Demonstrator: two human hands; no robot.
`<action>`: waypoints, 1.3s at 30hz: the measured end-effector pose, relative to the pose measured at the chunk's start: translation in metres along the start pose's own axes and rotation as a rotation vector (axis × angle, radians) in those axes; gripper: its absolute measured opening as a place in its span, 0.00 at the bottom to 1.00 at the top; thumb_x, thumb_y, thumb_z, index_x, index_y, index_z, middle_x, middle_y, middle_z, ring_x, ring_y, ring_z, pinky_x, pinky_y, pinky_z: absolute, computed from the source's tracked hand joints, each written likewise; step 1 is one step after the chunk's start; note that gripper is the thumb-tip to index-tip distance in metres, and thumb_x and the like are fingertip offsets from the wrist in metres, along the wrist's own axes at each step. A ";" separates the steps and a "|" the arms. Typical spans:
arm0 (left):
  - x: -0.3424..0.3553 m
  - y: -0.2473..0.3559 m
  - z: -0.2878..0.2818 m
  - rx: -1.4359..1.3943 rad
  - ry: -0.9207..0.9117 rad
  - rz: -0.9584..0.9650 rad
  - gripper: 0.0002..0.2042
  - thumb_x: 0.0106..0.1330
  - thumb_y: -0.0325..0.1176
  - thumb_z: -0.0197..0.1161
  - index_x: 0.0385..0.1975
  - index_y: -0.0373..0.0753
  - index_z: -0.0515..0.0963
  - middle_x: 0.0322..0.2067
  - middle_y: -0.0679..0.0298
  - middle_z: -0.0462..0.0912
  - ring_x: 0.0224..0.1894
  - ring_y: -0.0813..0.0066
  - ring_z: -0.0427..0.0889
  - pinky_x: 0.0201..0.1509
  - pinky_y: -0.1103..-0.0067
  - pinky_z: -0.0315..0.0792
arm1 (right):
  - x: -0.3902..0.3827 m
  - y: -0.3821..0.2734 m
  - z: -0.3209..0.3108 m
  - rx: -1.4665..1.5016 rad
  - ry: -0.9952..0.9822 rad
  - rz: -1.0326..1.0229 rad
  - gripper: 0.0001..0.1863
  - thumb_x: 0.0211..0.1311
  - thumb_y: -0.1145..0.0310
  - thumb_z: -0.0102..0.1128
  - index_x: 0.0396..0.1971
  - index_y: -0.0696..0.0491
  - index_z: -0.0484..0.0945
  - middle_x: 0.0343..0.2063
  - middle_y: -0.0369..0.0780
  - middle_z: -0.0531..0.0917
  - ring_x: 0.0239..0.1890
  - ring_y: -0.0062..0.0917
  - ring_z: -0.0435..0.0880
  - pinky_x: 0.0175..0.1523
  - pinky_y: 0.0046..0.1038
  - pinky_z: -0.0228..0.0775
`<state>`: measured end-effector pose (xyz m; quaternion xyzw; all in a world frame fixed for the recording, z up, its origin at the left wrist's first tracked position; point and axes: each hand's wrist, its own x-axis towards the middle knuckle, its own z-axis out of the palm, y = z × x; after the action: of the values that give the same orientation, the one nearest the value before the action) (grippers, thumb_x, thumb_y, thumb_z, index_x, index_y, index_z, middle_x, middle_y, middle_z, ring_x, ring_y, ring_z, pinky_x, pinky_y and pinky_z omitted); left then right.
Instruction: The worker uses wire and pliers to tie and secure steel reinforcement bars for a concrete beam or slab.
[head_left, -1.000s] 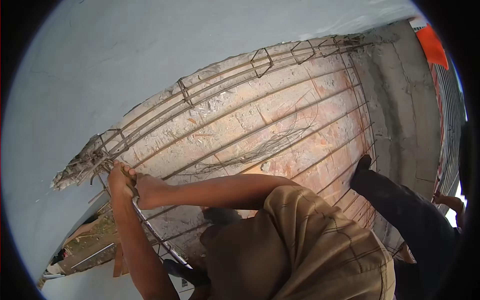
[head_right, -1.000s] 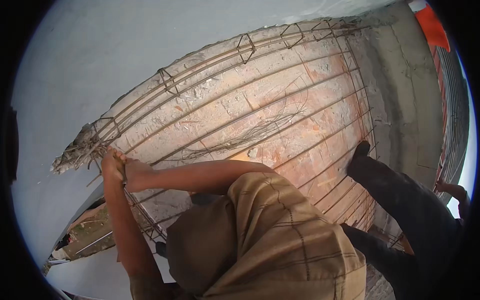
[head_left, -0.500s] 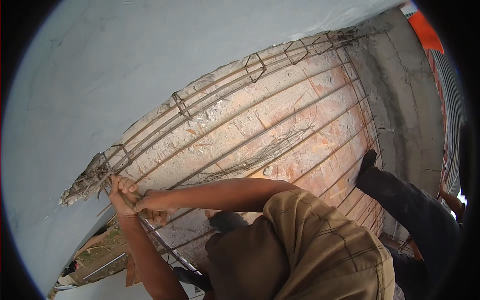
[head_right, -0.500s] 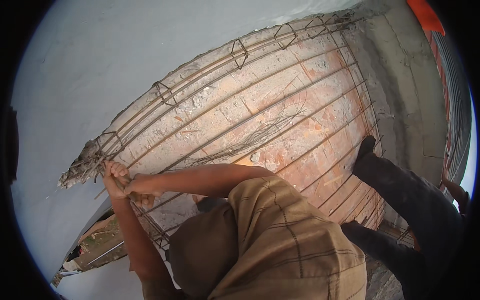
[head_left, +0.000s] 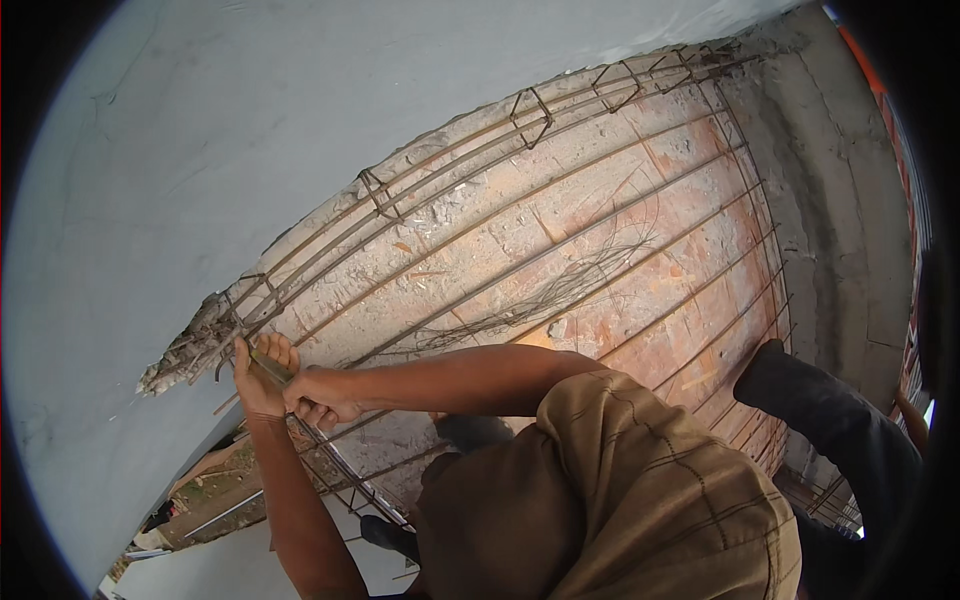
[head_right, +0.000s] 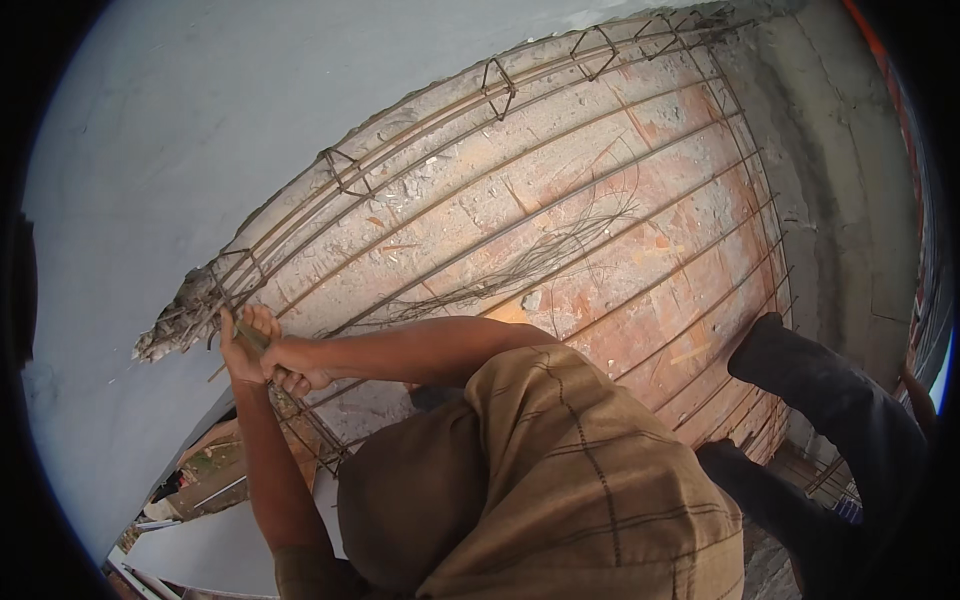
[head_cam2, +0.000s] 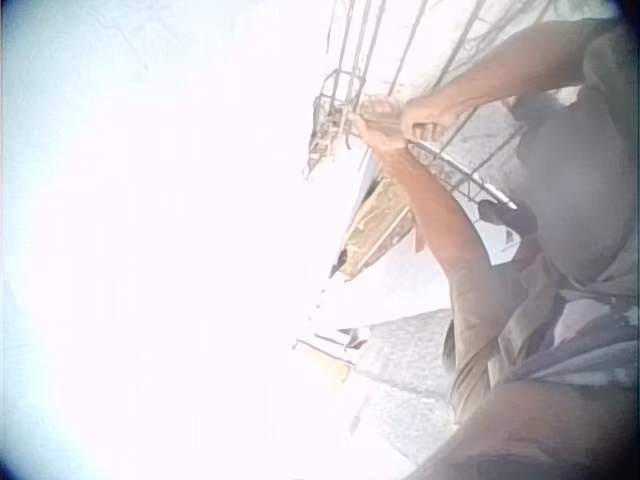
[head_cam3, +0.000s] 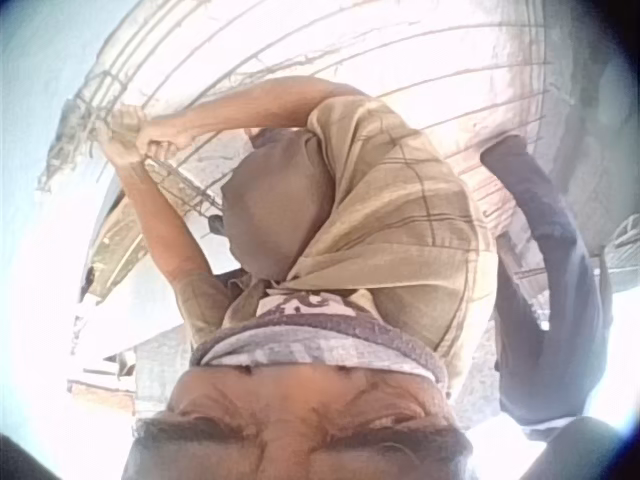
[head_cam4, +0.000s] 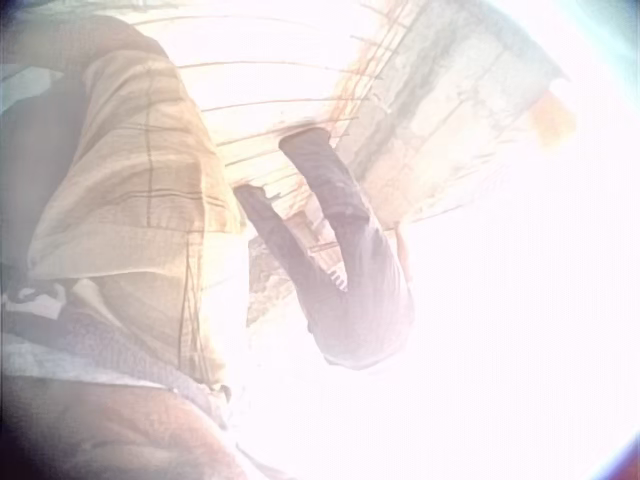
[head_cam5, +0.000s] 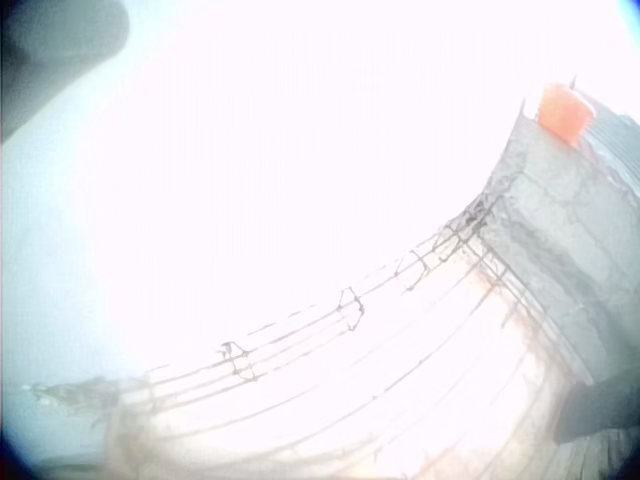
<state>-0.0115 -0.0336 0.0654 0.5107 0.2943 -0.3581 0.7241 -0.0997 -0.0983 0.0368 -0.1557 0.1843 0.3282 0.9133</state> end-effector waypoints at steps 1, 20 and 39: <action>-0.002 0.001 0.002 -0.222 -0.014 0.039 0.15 0.65 0.46 0.57 0.25 0.43 0.69 0.17 0.71 0.67 0.18 0.76 0.67 0.27 0.76 0.68 | 0.002 0.001 0.003 -0.004 -0.015 0.004 0.07 0.46 0.69 0.55 0.24 0.53 0.69 0.18 0.33 0.65 0.11 0.17 0.58 0.13 0.21 0.44; 0.013 0.014 -0.038 -0.070 -0.218 -0.037 0.15 0.64 0.46 0.59 0.29 0.38 0.71 0.22 0.66 0.71 0.24 0.75 0.72 0.31 0.74 0.74 | 0.002 0.002 -0.004 0.124 -0.152 0.134 0.08 0.49 0.71 0.52 0.19 0.47 0.62 0.14 0.29 0.59 0.11 0.11 0.52 0.15 0.16 0.42; 0.011 0.024 -0.033 -0.089 -0.252 -0.003 0.11 0.67 0.41 0.55 0.35 0.40 0.70 0.20 0.68 0.66 0.24 0.77 0.70 0.29 0.77 0.71 | 0.002 0.008 0.015 0.222 -0.346 0.032 0.13 0.54 0.61 0.49 0.32 0.56 0.67 0.20 0.40 0.73 0.12 0.20 0.63 0.17 0.21 0.57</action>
<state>0.0124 0.0009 0.0590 0.4288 0.2173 -0.4071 0.7767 -0.1002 -0.0854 0.0476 0.0074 0.0619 0.3424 0.9375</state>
